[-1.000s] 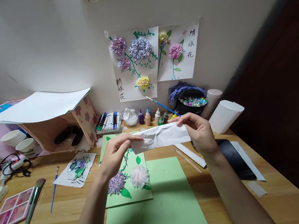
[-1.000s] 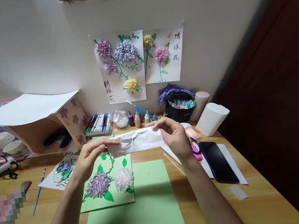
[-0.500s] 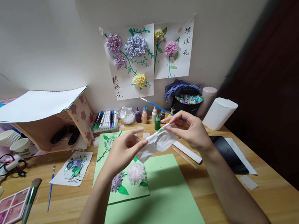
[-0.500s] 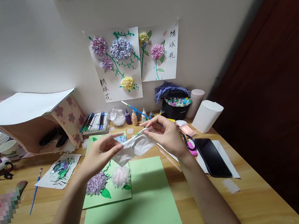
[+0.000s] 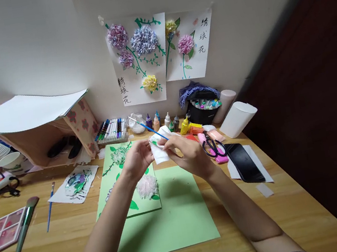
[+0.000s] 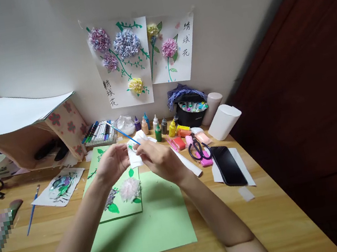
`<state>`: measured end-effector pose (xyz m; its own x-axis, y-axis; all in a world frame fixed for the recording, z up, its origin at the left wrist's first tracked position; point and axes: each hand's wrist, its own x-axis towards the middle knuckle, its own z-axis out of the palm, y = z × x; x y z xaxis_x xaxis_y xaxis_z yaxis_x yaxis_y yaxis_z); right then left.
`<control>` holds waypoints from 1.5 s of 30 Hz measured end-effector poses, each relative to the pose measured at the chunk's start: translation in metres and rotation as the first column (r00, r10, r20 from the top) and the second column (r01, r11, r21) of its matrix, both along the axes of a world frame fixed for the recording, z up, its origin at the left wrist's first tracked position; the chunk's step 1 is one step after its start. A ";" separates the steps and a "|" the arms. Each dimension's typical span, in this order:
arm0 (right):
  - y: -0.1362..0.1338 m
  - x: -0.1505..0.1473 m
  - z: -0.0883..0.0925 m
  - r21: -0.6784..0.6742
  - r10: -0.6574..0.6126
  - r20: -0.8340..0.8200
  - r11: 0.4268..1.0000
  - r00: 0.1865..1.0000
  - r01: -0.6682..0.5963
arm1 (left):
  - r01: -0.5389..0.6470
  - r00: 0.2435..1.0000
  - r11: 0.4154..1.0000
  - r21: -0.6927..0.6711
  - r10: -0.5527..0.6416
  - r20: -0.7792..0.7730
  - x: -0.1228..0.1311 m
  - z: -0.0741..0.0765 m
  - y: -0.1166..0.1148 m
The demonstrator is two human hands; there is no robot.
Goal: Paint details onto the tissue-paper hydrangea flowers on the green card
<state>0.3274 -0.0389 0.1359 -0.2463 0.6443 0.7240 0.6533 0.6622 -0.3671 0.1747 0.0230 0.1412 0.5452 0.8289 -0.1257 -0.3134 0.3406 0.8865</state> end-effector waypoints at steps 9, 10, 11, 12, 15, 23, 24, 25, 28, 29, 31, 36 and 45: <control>-0.008 0.021 0.018 -0.122 -0.039 -0.344 0.992 0.938 -0.003 | 0.473 0.667 0.790 0.391 -0.031 -0.744 0.000 -0.026 -0.012; -0.008 0.025 0.019 -0.136 -0.067 -0.392 0.991 0.918 0.015 | 0.619 0.556 0.712 0.331 -0.100 -0.825 0.006 -0.031 -0.018; -0.008 0.028 0.020 -0.145 -0.097 -0.421 0.989 0.902 0.038 | 0.689 0.497 0.667 0.285 -0.148 -0.855 0.014 -0.037 -0.023; -0.009 0.031 0.021 -0.146 -0.123 -0.436 0.987 0.892 0.065 | 0.737 0.441 0.628 0.251 -0.164 -0.882 0.022 -0.044 -0.028; -0.011 0.038 0.025 -0.144 -0.171 -0.432 0.982 0.885 0.120 | 0.785 0.297 0.587 0.198 -0.076 -0.952 0.050 -0.067 -0.036; -0.020 0.050 0.035 -0.121 -0.192 -0.480 0.981 0.856 0.153 | 0.729 0.141 0.611 0.309 0.308 -0.941 0.077 -0.094 0.008; -0.020 0.050 0.035 -0.106 -0.196 -0.486 0.980 0.852 0.166 | 0.715 0.136 0.609 0.342 0.359 -0.923 0.077 -0.094 0.016; -0.021 0.051 0.035 -0.090 -0.198 -0.486 0.980 0.851 0.176 | 0.703 0.135 0.603 0.378 0.409 -0.903 0.076 -0.094 0.024; -0.025 0.052 0.038 -0.064 -0.213 -0.457 0.976 0.863 0.207 | 0.679 0.143 0.565 0.468 0.523 -0.840 0.076 -0.092 0.038; -0.026 0.052 0.039 -0.061 -0.226 -0.443 0.973 0.868 0.222 | 0.679 0.144 0.555 0.481 0.541 -0.828 0.076 -0.092 0.039; -0.028 0.052 0.040 -0.058 -0.251 -0.430 0.966 0.868 0.251 | 0.692 0.140 0.547 0.470 0.538 -0.831 0.077 -0.094 0.035; -0.029 0.050 0.040 -0.027 -0.258 -0.468 0.960 0.845 0.279 | 0.753 0.137 0.537 0.380 0.438 -0.889 0.079 -0.109 0.004; -0.043 0.035 0.042 0.049 -0.284 -0.424 0.941 0.860 0.335 | 0.703 0.135 0.600 0.381 0.414 -0.900 0.092 -0.112 0.010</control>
<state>0.3629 -0.0821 0.1782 0.2826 0.5428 0.7908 0.6420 0.5056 -0.5764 0.2667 0.0325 0.0292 0.5686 0.8091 -0.1485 0.8160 -0.5320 0.2260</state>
